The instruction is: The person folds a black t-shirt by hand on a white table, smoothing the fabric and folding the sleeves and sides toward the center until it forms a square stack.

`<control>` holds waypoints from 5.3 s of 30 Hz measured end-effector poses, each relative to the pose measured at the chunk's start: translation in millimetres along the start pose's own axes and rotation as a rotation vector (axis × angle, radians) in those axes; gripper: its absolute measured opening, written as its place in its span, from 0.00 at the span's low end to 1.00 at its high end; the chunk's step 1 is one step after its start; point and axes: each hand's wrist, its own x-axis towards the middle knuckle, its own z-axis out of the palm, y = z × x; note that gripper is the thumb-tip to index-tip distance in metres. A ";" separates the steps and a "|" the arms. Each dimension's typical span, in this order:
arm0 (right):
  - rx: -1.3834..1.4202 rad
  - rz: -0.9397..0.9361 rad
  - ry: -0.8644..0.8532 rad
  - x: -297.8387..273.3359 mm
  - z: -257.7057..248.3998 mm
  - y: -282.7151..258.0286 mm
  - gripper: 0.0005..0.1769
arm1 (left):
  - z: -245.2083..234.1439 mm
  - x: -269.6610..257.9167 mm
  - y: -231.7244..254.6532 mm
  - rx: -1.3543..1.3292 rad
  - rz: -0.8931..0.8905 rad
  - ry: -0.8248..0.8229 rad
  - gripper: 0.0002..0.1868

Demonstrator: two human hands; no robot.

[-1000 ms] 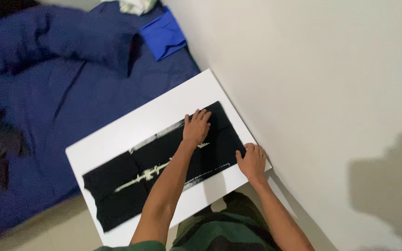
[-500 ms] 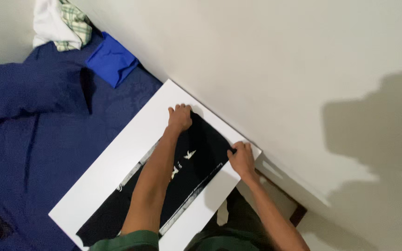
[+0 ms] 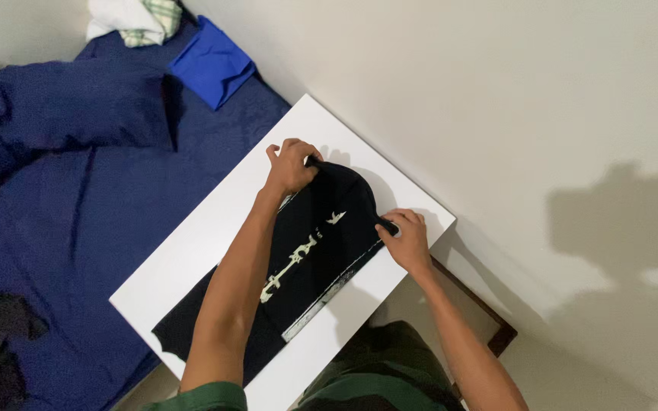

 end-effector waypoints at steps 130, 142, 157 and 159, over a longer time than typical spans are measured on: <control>-0.865 -1.241 -0.876 4.5 250.4 -161.6 0.45 | 190.0 -318.3 53.9 -0.133 -1.365 0.869 0.22; -0.889 -1.222 -0.854 1.2 251.1 -158.0 0.45 | 202.7 -331.0 66.0 -0.077 -1.359 0.761 0.25; -0.699 -1.293 -0.790 28.3 208.6 -99.5 0.39 | 183.2 -360.4 50.2 -0.019 -1.202 0.645 0.24; -0.698 -1.290 -0.717 31.6 199.2 -87.8 0.38 | 179.2 -366.0 45.1 0.068 -1.137 0.556 0.19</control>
